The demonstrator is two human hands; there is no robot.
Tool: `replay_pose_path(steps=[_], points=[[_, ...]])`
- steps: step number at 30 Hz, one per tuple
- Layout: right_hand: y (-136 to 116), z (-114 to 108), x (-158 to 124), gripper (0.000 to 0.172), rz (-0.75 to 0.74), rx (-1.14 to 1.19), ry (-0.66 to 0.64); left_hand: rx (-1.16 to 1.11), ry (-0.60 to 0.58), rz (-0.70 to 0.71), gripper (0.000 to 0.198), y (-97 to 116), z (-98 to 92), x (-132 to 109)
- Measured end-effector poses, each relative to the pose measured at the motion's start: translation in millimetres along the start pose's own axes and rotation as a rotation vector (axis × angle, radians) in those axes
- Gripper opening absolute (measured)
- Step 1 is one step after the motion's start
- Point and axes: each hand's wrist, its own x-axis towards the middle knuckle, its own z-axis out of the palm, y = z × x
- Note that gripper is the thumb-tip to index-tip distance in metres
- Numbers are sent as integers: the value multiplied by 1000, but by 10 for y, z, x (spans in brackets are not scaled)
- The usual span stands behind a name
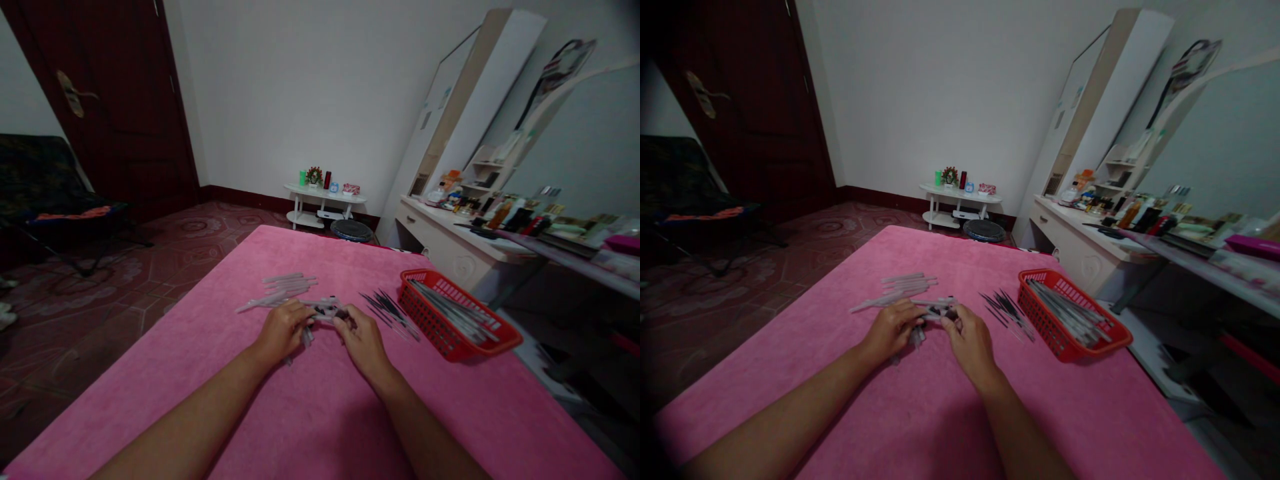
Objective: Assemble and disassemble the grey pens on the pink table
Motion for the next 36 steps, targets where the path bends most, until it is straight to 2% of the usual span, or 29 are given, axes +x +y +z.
replay_pose_path(steps=[5,9,12,16,19,22,24,26,28,33,36], points=[[26,15,-2,35,18,-12,5,-12,1,-1,21,6,-4,10],[25,28,-2,23,0,17,27,-17,-7,-6,20,8,3,1],[36,23,5,31,9,54,10,-34,8,-7,20,-3,-1,-6],[112,-57,55,38,58,61,43,-96,182,-71,24,-45,-33,0],[191,-161,114,25,92,16,19,-203,358,-223,21,-75,-44,16],[248,-223,149,9,104,-37,-56,-464,499,-416,11,-71,-36,48],[254,-200,140,8,86,-28,-93,-685,532,-527,15,-47,-34,75],[215,-123,104,10,44,-15,-112,-834,540,-606,22,-18,-43,102],[126,-13,50,14,-17,-37,-130,-889,554,-642,28,6,-57,121],[-181,213,-60,45,-150,-184,-181,-980,533,-669,37,8,-58,126],[-256,273,-74,50,-174,-251,-203,-1013,514,-687,40,-10,-36,116]])
